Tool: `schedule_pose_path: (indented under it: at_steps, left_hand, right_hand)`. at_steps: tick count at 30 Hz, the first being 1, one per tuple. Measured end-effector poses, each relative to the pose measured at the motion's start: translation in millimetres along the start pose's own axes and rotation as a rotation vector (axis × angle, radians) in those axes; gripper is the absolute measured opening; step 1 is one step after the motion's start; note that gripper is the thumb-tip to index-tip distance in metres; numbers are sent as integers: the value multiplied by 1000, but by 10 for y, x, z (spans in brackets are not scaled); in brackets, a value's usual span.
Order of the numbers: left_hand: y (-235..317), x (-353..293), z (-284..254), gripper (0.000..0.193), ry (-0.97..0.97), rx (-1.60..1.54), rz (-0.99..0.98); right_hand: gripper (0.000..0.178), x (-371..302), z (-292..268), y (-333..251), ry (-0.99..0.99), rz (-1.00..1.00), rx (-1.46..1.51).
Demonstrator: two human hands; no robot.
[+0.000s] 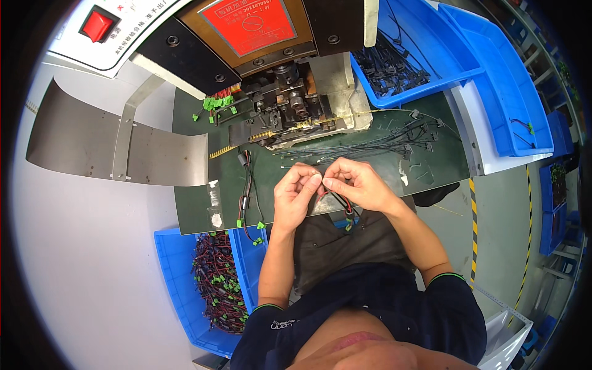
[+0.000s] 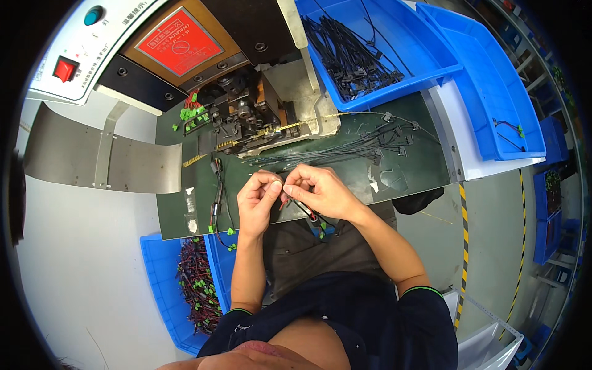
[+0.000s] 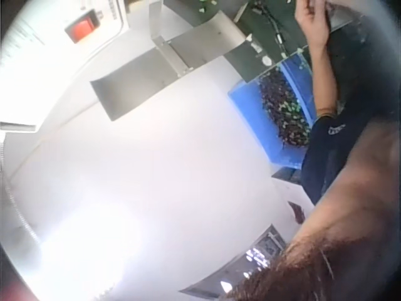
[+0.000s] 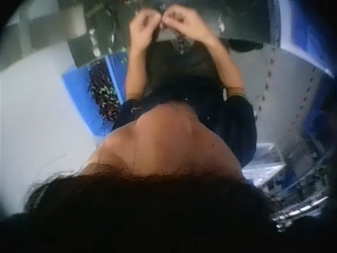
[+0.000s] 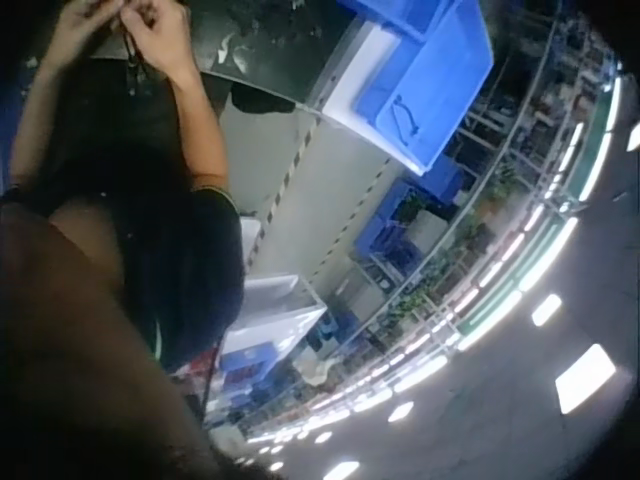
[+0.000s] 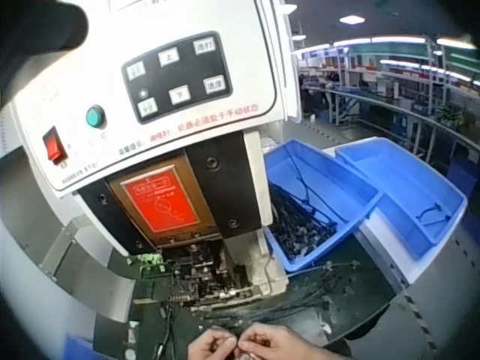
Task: Manually assemble and inspect electrical wiring harnesses using a crimping machine.
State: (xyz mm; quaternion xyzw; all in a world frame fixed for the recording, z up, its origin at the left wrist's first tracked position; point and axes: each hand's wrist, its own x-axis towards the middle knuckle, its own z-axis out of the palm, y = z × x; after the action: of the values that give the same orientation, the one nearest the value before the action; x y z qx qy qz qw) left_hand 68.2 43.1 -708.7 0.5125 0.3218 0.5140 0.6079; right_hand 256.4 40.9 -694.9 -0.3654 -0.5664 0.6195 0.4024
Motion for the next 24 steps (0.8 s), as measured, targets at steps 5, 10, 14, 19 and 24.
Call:
schedule_pose_path:
  at_steps: [5, 10, 14, 19, 24]
  left_hand:
    - [6, 1, 17, 7, 12, -21, -50]
    - [19, 1, -4, 6, -17, -1, -12]
    - [10, -1, -10, 6, -8, -4, -3]
    - [23, 1, -9, 5, 35, 60, 28]
    - [16, 26, 1, 6, 70, 87, 31]
  right_hand:
    - [9, -44, -24, 0, 80, 48, 133]
    - [8, -31, -2, 6, 75, 24, 137]
    - [11, -3, 17, -81, 55, 96, 103]
    - [11, 16, -4, -58, 27, 73, 121]
    - [12, 26, -24, -71, 36, 172, 34]
